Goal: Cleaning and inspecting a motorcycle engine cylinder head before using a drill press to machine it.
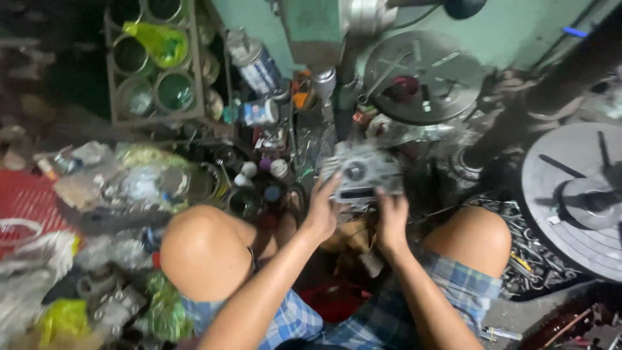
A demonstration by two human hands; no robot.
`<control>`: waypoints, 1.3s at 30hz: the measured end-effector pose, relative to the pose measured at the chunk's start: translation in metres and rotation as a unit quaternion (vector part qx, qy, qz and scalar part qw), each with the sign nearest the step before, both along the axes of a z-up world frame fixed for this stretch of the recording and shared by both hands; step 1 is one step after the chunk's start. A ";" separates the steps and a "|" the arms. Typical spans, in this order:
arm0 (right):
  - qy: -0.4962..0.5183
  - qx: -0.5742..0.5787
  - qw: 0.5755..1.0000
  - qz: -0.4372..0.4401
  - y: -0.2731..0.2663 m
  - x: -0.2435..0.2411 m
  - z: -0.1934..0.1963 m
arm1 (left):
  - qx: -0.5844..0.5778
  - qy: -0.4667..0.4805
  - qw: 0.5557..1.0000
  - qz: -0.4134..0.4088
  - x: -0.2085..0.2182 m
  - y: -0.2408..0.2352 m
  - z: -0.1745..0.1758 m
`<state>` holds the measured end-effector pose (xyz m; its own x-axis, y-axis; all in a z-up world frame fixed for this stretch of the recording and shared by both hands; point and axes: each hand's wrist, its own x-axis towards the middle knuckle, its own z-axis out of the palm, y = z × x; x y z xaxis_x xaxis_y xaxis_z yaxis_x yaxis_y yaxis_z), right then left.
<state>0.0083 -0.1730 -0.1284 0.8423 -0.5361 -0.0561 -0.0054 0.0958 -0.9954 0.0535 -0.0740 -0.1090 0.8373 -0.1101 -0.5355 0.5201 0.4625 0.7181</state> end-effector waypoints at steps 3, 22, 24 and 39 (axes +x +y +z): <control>0.188 -0.125 0.967 0.120 0.000 0.006 0.047 | -0.098 0.100 0.989 0.056 0.008 0.011 -0.030; 0.068 -0.565 0.808 -0.153 -0.207 -0.019 0.046 | 0.420 -0.047 0.793 -0.439 -0.001 0.030 -0.308; 0.070 -0.599 0.785 -0.140 -0.220 -0.045 0.056 | 0.331 -0.025 0.865 -0.377 -0.002 0.032 -0.376; 0.104 -0.580 0.756 -0.284 -0.235 -0.115 -0.008 | 0.435 -0.178 0.769 -0.432 0.037 0.054 -0.364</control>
<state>-0.1070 -0.4080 -0.1364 0.4949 -0.5988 0.6298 -0.4598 -0.7954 -0.3949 0.0908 -0.0203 -0.4728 0.7636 -0.4381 -0.4744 0.0612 -0.6822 0.7286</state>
